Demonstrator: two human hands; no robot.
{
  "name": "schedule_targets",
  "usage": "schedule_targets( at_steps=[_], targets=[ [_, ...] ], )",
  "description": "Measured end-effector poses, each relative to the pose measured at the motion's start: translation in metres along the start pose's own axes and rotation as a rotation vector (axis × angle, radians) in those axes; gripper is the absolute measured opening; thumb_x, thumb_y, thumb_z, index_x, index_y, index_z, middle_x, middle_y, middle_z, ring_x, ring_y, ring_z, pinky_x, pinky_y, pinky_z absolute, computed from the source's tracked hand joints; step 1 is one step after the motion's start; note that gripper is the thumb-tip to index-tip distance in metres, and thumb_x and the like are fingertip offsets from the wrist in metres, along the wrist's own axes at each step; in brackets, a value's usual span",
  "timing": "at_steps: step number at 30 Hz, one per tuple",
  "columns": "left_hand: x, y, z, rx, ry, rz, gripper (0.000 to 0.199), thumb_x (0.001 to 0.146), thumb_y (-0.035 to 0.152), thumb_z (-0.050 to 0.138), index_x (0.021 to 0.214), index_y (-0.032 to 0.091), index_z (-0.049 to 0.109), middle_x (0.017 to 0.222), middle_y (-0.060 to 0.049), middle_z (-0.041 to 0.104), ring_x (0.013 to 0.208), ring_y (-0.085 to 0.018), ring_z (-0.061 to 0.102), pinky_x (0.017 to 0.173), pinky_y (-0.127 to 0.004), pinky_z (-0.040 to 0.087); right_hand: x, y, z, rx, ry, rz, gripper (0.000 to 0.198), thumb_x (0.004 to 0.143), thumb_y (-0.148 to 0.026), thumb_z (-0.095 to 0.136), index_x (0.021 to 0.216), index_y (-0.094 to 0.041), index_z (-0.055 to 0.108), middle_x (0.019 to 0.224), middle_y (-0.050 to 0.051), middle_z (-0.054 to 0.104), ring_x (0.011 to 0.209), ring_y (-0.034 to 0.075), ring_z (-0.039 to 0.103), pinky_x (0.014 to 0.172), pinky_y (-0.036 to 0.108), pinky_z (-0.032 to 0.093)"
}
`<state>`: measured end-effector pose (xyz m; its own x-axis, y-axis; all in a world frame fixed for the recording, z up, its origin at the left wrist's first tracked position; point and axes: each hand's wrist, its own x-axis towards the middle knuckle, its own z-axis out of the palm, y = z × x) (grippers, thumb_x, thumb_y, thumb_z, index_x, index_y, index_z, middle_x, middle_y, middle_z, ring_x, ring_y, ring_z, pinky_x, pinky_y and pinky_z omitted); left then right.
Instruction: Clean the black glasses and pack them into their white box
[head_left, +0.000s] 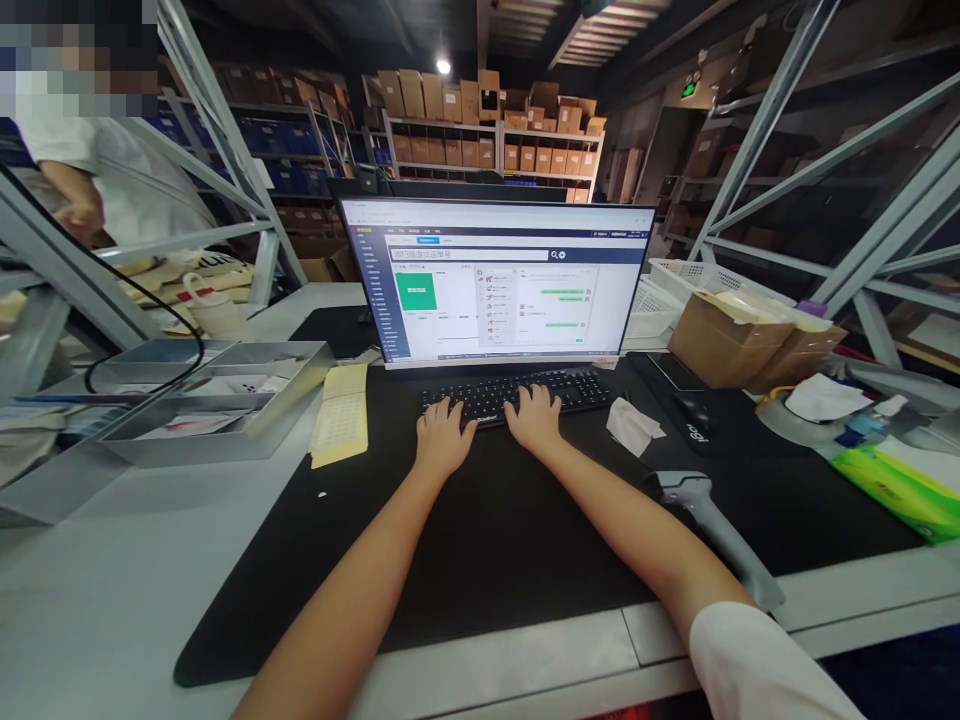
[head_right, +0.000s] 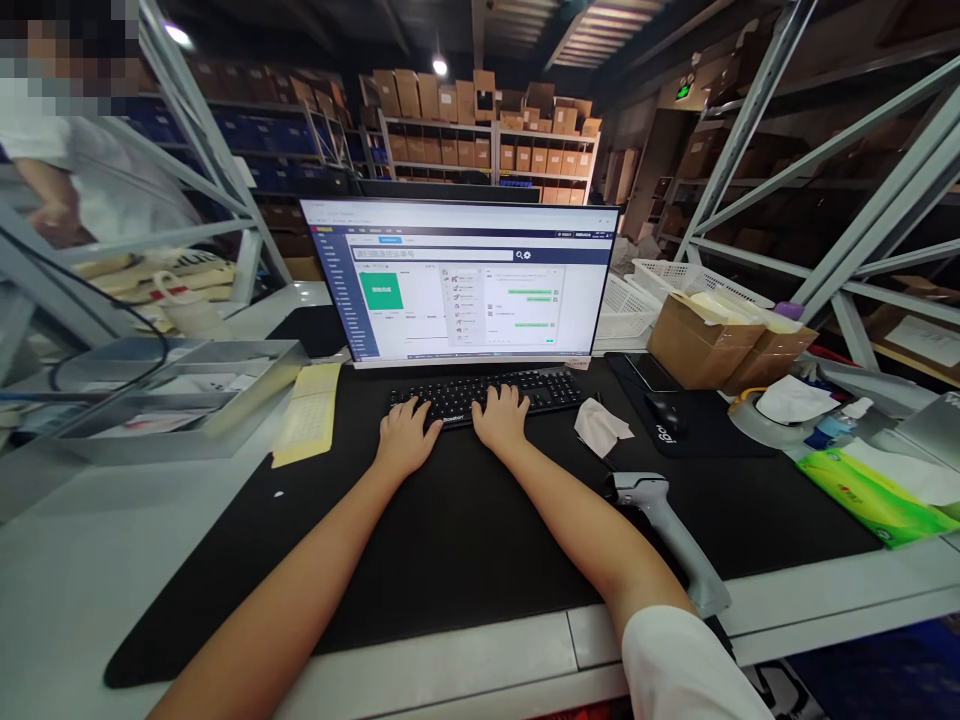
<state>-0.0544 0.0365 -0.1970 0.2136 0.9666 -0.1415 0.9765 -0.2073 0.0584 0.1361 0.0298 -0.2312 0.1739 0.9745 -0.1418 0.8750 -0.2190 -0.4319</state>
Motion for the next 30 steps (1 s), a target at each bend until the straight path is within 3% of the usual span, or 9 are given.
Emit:
schedule_targets(
  at_steps=[9, 15, 18, 23, 27, 30],
  targets=[
    [0.0, 0.001, -0.001, 0.014, -0.006, 0.006, 0.053, 0.105, 0.044, 0.05, 0.148, 0.013, 0.055, 0.158, -0.016, 0.046, 0.143, -0.037, 0.041, 0.117, -0.054, 0.04, -0.001, -0.002, -0.002, 0.017, -0.054, 0.002, 0.056, 0.106, -0.046, 0.042, 0.149, -0.011, 0.054, 0.158, 0.021, 0.044, 0.15, 0.04, 0.03, 0.12, 0.063, 0.022],
    [0.0, 0.001, -0.001, 0.012, -0.011, 0.002, 0.054, 0.105, 0.044, 0.05, 0.148, 0.013, 0.054, 0.158, -0.016, 0.045, 0.143, -0.037, 0.041, 0.117, -0.054, 0.04, 0.002, 0.001, 0.0, 0.052, -0.043, -0.006, 0.052, 0.104, -0.038, 0.046, 0.146, -0.009, 0.056, 0.156, 0.022, 0.045, 0.15, 0.042, 0.031, 0.119, 0.071, 0.019],
    [0.0, 0.0, 0.0, 0.011, -0.005, 0.006, 0.053, 0.104, 0.043, 0.051, 0.148, 0.013, 0.055, 0.157, -0.016, 0.046, 0.142, -0.037, 0.041, 0.117, -0.054, 0.041, 0.002, 0.001, 0.001, 0.11, -0.053, -0.103, 0.046, 0.103, -0.031, 0.048, 0.144, -0.012, 0.058, 0.154, 0.02, 0.049, 0.15, 0.037, 0.032, 0.12, 0.071, 0.019],
    [0.001, -0.001, 0.001, 0.006, 0.003, 0.005, 0.053, 0.104, 0.043, 0.051, 0.147, 0.013, 0.056, 0.156, -0.016, 0.047, 0.142, -0.037, 0.042, 0.117, -0.054, 0.041, -0.004, -0.007, -0.001, 0.185, -0.14, -0.388, 0.036, 0.101, -0.027, 0.054, 0.134, -0.019, 0.066, 0.148, 0.016, 0.055, 0.147, 0.029, 0.039, 0.122, 0.069, 0.019],
    [0.001, 0.0, 0.0, 0.002, 0.002, 0.003, 0.052, 0.104, 0.042, 0.052, 0.147, 0.012, 0.056, 0.156, -0.017, 0.047, 0.142, -0.037, 0.043, 0.117, -0.054, 0.041, -0.008, -0.012, -0.003, 0.156, -0.188, -0.425, 0.036, 0.102, -0.031, 0.055, 0.134, -0.019, 0.068, 0.153, 0.017, 0.051, 0.15, 0.033, 0.033, 0.119, 0.075, 0.016],
    [0.0, 0.001, 0.0, 0.0, 0.008, 0.004, 0.052, 0.103, 0.042, 0.052, 0.146, 0.012, 0.057, 0.155, -0.017, 0.048, 0.141, -0.037, 0.043, 0.116, -0.054, 0.042, -0.007, -0.011, -0.004, 0.151, -0.147, -0.4, 0.034, 0.103, -0.03, 0.052, 0.13, -0.019, 0.07, 0.152, 0.016, 0.052, 0.149, 0.032, 0.036, 0.121, 0.073, 0.015]
  ],
)
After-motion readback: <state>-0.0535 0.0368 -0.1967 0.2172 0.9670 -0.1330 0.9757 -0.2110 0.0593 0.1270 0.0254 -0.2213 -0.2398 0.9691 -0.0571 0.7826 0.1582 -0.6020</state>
